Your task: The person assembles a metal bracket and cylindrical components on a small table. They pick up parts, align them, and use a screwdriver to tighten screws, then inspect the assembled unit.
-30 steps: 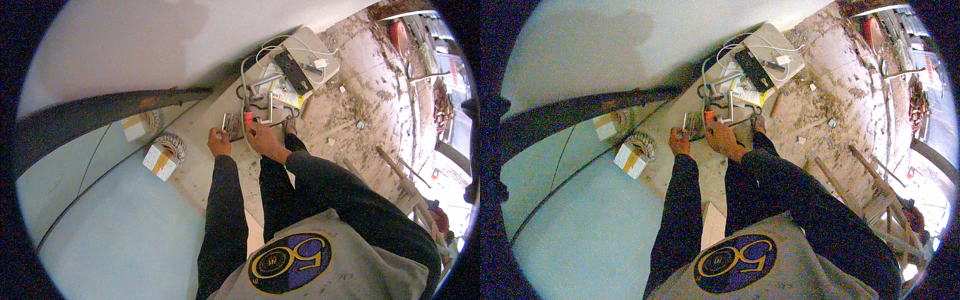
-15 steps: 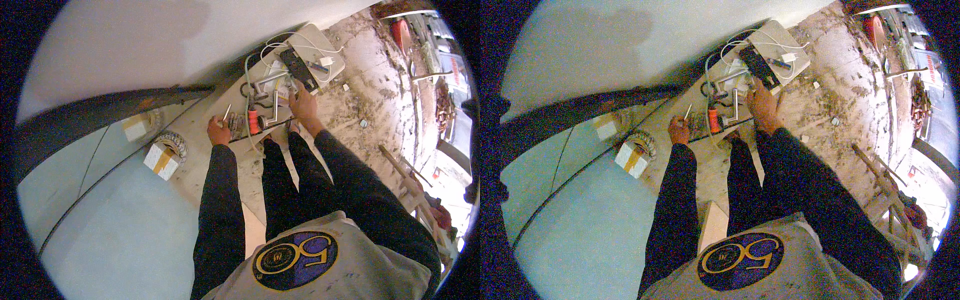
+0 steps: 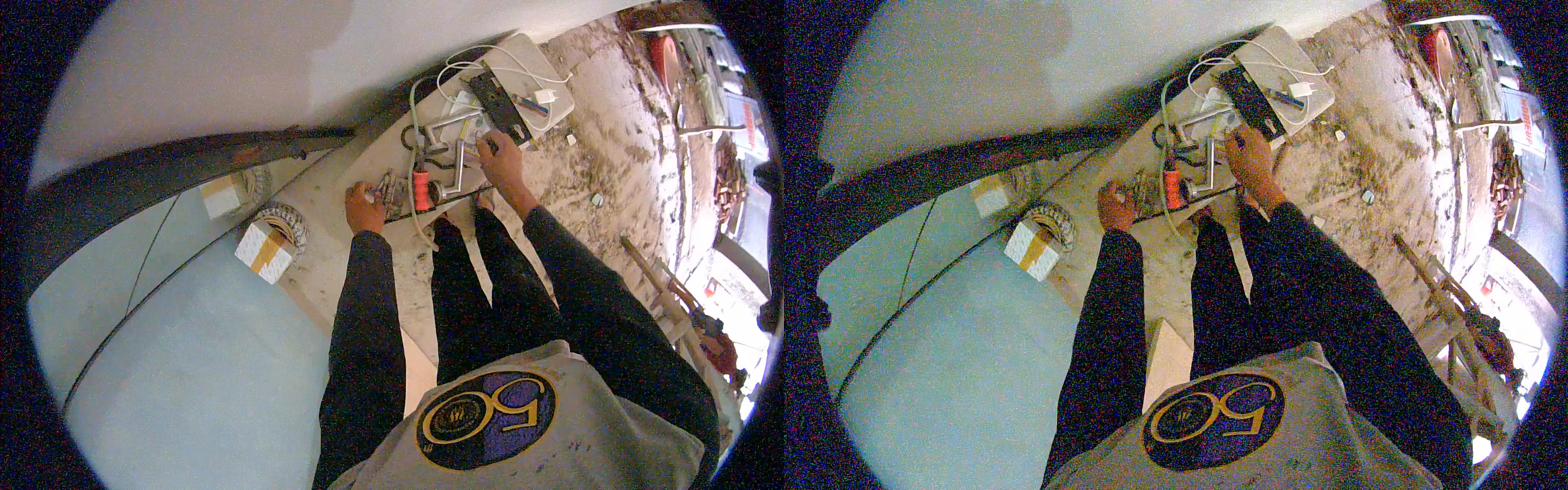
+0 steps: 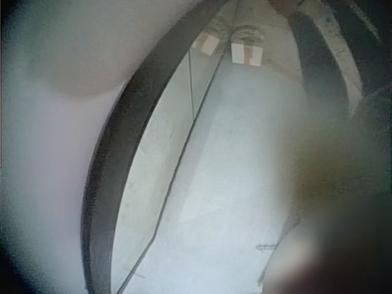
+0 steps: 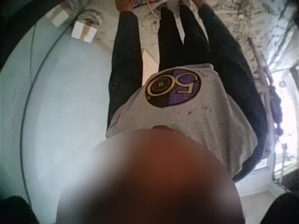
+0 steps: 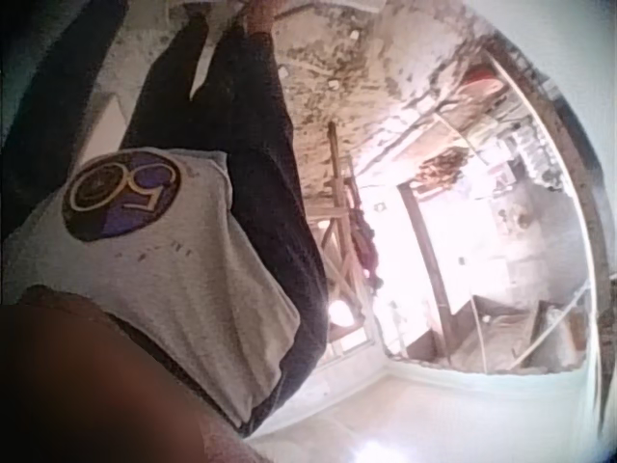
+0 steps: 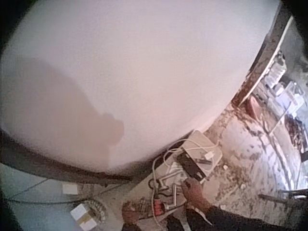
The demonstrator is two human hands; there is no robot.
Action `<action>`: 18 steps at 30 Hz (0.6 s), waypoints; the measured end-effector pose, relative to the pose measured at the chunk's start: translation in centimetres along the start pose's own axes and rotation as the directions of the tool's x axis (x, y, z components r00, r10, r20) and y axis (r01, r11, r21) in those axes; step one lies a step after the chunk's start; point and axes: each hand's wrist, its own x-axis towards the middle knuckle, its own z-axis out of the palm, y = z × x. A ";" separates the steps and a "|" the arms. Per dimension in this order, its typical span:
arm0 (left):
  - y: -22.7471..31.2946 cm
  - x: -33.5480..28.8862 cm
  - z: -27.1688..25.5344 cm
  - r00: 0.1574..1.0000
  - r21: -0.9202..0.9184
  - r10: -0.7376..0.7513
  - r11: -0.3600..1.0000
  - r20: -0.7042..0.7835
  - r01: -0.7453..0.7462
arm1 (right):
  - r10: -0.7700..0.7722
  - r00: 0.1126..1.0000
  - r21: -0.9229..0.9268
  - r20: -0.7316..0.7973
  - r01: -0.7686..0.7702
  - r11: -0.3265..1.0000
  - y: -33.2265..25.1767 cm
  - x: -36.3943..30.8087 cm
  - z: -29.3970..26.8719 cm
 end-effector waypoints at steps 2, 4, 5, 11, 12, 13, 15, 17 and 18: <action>0.1 -0.3 0.0 0.996 -0.074 -0.083 0.994 0.014 0.084 | 0.161 0.983 0.203 0.086 -0.175 0.963 -0.5 -1.2 -0.7; 0.3 -0.4 0.2 0.995 -0.119 -0.096 0.988 -0.002 0.095 | 0.379 0.862 0.407 0.337 -0.496 0.767 -0.5 -2.2 -2.0; 0.3 -0.4 0.2 0.997 -0.136 -0.073 0.988 -0.028 0.069 | 0.395 0.851 0.490 0.346 -0.523 0.698 -0.7 -2.8 -2.2; -0.1 -1.1 0.2 0.968 -0.065 -0.232 0.969 0.094 0.238 | 0.389 0.806 0.850 0.446 -0.517 0.099 -0.1 -4.1 -3.4; -0.3 -1.1 0.1 0.993 -0.063 -0.121 0.991 0.004 0.121 | 0.379 0.812 0.872 0.444 -0.489 0.028 0.2 -4.0 -3.9; -0.4 -1.2 0.0 0.998 -0.052 -0.030 0.998 -0.061 0.027 | 0.382 0.816 0.879 0.434 -0.476 0.018 0.6 -3.8 -4.5; -0.4 -1.2 0.0 0.993 -0.041 0.011 0.999 -0.115 -0.016 | 0.372 0.832 0.896 0.413 -0.444 -0.001 1.6 -2.8 -6.0; -0.4 -1.1 0.1 0.995 -0.071 -0.031 0.997 -0.090 0.024 | 0.365 0.836 0.894 0.410 -0.448 0.022 2.6 -1.3 -7.5; -0.4 -1.1 0.2 0.996 -0.081 -0.067 0.995 -0.062 0.062 | 0.388 0.827 0.887 0.407 -0.459 0.048 2.9 -0.5 -8.1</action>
